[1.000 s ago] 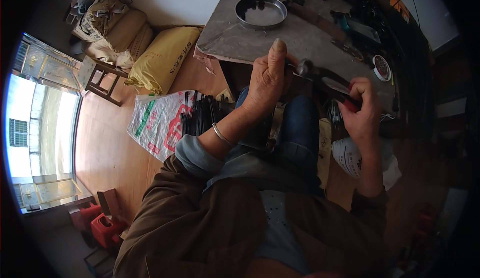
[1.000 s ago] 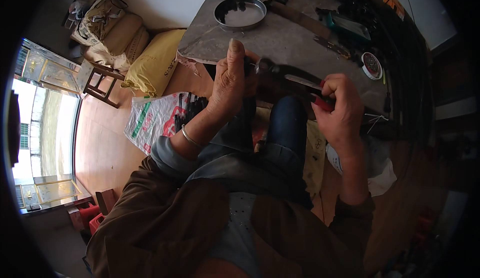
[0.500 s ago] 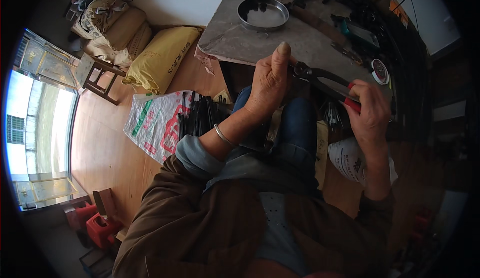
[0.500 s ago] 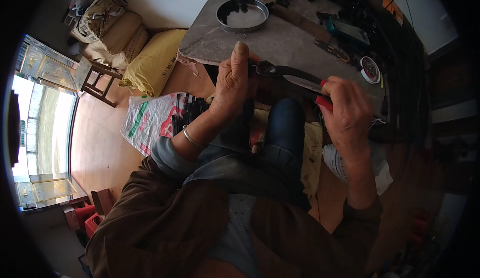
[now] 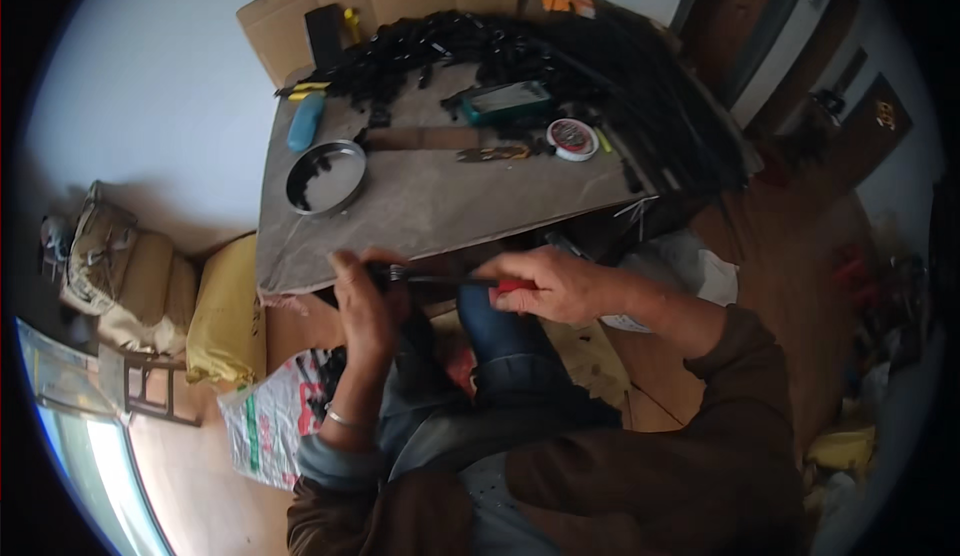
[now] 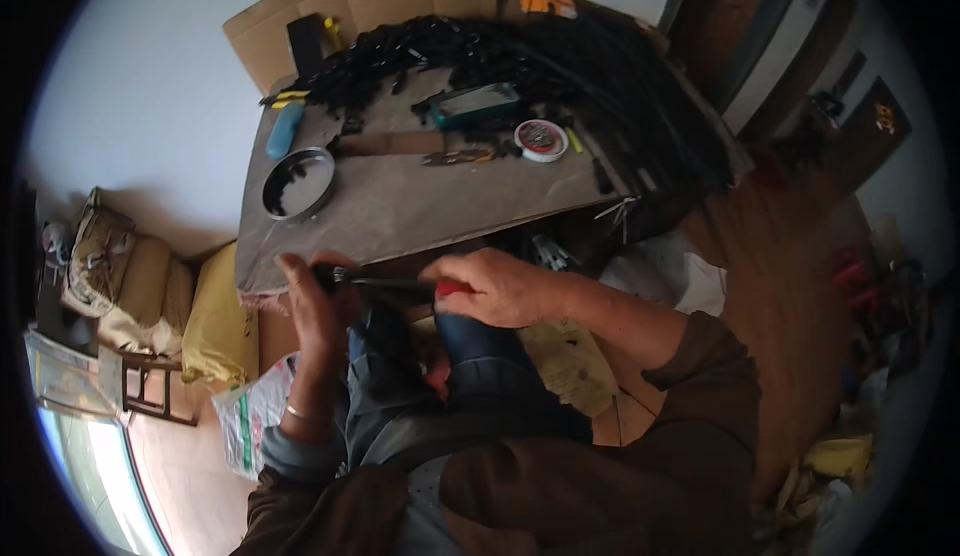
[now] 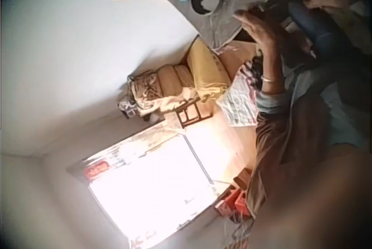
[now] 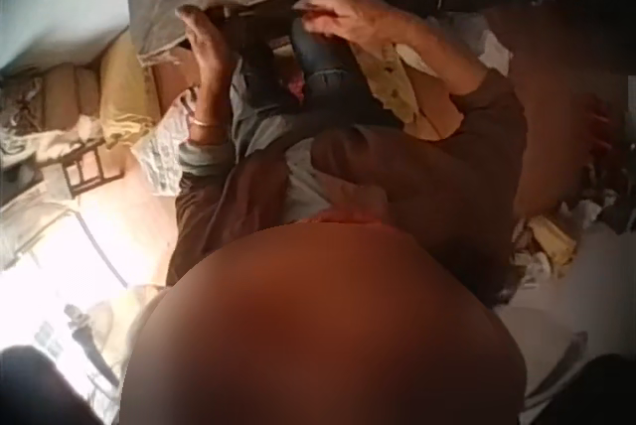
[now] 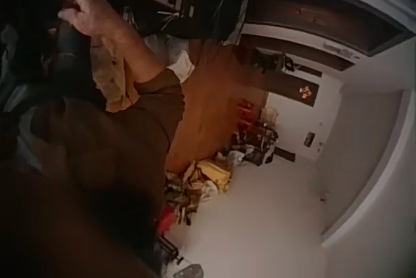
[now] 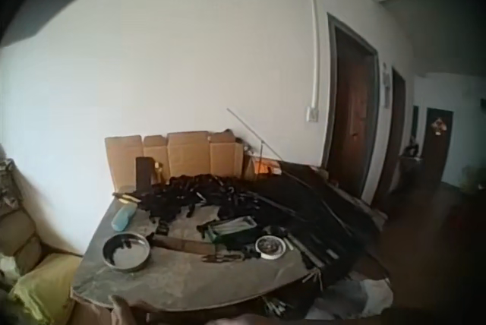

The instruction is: Attach plastic components and caps to umbrella ribs using pliers.

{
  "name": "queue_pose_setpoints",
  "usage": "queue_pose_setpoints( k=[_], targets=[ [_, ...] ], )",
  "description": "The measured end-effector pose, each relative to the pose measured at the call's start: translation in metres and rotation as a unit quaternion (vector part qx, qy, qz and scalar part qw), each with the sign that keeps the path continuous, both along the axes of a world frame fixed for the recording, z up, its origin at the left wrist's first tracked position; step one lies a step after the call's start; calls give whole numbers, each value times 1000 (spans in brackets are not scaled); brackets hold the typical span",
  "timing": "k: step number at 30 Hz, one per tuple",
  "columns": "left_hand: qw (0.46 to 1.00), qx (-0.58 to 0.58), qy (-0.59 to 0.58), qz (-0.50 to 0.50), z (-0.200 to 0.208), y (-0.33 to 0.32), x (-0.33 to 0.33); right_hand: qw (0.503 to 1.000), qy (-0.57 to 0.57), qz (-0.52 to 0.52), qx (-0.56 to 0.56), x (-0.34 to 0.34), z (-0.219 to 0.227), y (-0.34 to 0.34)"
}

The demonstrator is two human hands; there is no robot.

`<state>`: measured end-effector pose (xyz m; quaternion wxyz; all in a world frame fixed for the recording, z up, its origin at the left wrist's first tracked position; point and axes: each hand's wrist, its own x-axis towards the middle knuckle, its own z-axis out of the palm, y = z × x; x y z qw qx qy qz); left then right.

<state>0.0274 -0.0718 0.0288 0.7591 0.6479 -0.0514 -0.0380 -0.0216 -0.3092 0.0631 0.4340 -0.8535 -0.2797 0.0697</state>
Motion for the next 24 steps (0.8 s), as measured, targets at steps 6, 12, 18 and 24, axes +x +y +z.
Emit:
queue_pose_setpoints(
  k=[6, 12, 18, 24],
  targets=[
    [999, 38, -20, 24, 13, -11, -4, 835, 512, 55, 193, -14, -4, 10],
    [999, 22, -27, 15, 7, -8, -6, 974, -220, -45, 10, 1, -17, 10],
    [996, 59, -65, 5, 0, -11, -17, 713, 603, 124, 336, -21, -22, 6],
    [996, 40, -54, 53, -14, -16, -7, 991, 79, -52, -100, -11, 29, 16]
  ],
)
